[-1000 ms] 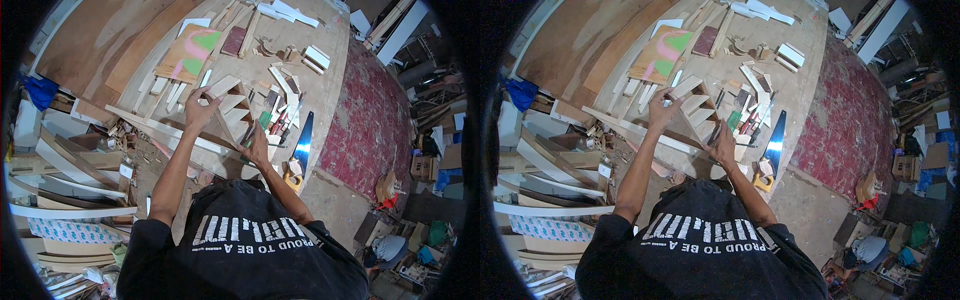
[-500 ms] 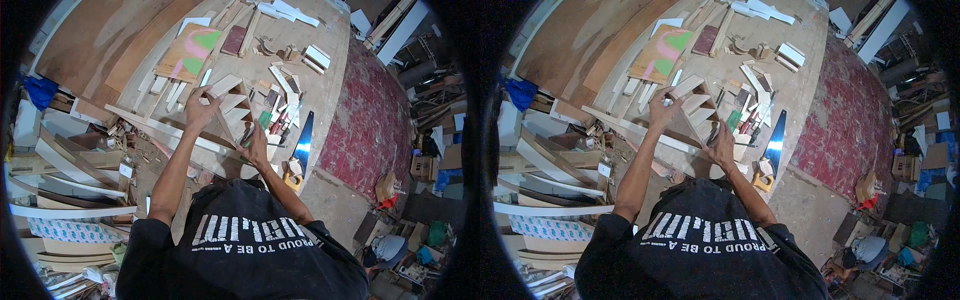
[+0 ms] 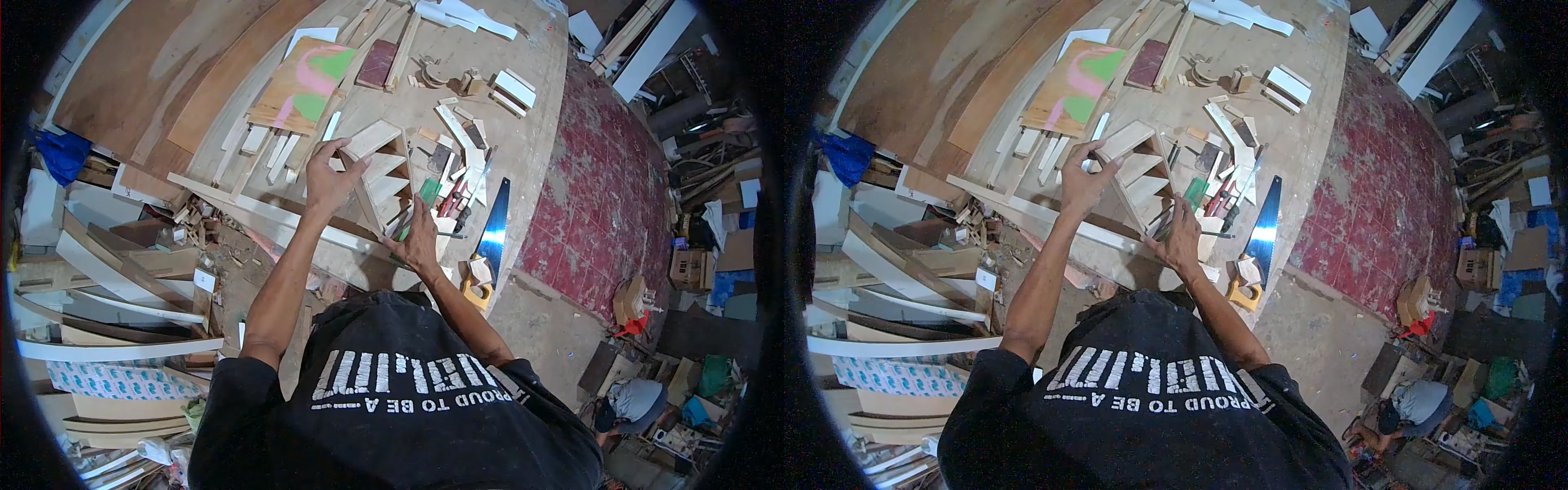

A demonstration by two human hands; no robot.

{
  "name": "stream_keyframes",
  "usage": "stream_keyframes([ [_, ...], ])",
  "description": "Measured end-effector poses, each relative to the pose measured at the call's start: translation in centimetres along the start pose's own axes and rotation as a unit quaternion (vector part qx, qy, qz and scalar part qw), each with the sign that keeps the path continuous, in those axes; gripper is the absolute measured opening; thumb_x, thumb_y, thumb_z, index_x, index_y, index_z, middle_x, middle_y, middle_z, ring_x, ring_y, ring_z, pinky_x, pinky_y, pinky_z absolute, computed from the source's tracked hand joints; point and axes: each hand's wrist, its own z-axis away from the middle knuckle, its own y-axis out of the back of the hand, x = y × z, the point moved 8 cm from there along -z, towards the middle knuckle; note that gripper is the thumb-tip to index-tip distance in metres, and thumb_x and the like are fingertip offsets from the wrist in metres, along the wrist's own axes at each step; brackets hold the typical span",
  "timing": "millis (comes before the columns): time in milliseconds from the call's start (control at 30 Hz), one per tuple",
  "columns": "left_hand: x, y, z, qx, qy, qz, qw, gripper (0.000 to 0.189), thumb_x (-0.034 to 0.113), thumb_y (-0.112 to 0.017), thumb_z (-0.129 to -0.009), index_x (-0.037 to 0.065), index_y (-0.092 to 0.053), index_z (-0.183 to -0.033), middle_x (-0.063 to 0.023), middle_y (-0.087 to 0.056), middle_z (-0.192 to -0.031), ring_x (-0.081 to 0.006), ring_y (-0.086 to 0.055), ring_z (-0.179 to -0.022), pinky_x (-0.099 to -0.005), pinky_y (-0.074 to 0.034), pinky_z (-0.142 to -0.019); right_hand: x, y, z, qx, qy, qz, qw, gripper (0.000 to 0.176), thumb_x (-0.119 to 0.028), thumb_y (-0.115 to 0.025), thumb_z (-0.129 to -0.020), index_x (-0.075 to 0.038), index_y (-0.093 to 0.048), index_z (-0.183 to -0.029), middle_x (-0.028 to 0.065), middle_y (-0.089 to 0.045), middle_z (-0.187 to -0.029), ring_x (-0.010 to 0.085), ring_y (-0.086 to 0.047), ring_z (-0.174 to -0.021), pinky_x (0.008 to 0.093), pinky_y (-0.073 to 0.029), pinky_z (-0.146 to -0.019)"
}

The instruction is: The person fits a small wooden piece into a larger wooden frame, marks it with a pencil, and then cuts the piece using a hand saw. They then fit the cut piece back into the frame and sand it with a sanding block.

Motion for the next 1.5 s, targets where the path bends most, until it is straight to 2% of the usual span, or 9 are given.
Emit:
stream_keyframes([
  [233, 0.0, -0.2, 0.2, 0.009, -0.008, -0.009, 1.0, 0.051, 0.022, -0.084, -0.073, -0.003, -0.066, -0.113, -0.0173, -0.063, -0.111, -0.0284, -0.061, -0.107, -0.0368, -0.048, -0.095, 0.6, 0.1, 0.4, 0.004, -0.004, -0.005, 1.0, 0.119, -0.04, -0.085, -0.065, 0.0, -0.016, -0.152, 0.0304, -0.036, -0.142, 0.0455, -0.038, -0.131, 0.0567, -0.031, -0.106],
  [767, -0.2, -0.1, 0.0, 0.012, -0.001, -0.001, 1.0, 0.051, 0.024, -0.085, -0.073, -0.002, -0.067, -0.113, -0.0172, -0.063, -0.112, -0.0282, -0.061, -0.107, -0.0368, -0.047, -0.096, -0.3, 1.1, 0.4, 0.02, 0.017, 0.004, 1.0, 0.116, -0.04, -0.086, -0.064, 0.002, -0.021, -0.15, 0.0285, -0.039, -0.141, 0.0439, -0.042, -0.127, 0.0541, -0.035, -0.104],
  [1133, -0.3, -0.2, 0.1, 0.0, 0.008, -0.01, 1.0, 0.052, 0.024, -0.085, -0.072, -0.003, -0.066, -0.113, -0.0166, -0.062, -0.111, -0.0275, -0.06, -0.107, -0.0366, -0.048, -0.095, 0.5, -1.3, -0.6, -0.01, -0.028, -0.012, 0.999, 0.123, -0.048, -0.085, -0.066, -0.001, -0.013, -0.154, 0.0282, -0.033, -0.149, 0.0425, -0.035, -0.137, 0.0594, -0.028, -0.107],
  [1367, -0.7, -0.4, -0.2, 0.002, 0.003, -0.002, 1.0, 0.052, 0.025, -0.084, -0.073, -0.002, -0.066, -0.113, -0.0158, -0.062, -0.111, -0.0273, -0.06, -0.107, -0.0363, -0.047, -0.095, 0.6, -0.8, -0.4, -0.023, -0.04, -0.012, 0.999, 0.122, -0.047, -0.084, -0.067, 0.0, -0.011, -0.153, 0.027, -0.035, -0.147, 0.0414, -0.036, -0.136, 0.0603, -0.029, -0.106],
  [1433, -0.3, -0.3, -0.1, 0.008, -0.022, -0.02, 1.0, 0.049, 0.021, -0.084, -0.075, -0.001, -0.066, -0.115, -0.011, -0.062, -0.109, -0.0199, -0.059, -0.099, -0.0326, -0.049, -0.088, 0.4, -0.5, -0.2, -0.017, -0.026, -0.014, 0.999, 0.119, -0.044, -0.083, -0.068, 0.001, -0.013, -0.153, 0.0269, -0.036, -0.146, 0.0416, -0.037, -0.135, 0.06, -0.03, -0.105],
  [1500, -0.2, -0.4, -0.1, 0.006, -0.025, -0.018, 1.0, 0.049, 0.021, -0.083, -0.076, -0.001, -0.066, -0.115, -0.0113, -0.062, -0.109, -0.0202, -0.059, -0.1, -0.0328, -0.048, -0.089, 0.5, -0.4, -0.1, -0.011, -0.018, -0.019, 1.0, 0.117, -0.042, -0.083, -0.069, 0.001, -0.014, -0.153, 0.0272, -0.036, -0.146, 0.042, -0.038, -0.134, 0.0595, -0.031, -0.105],
])
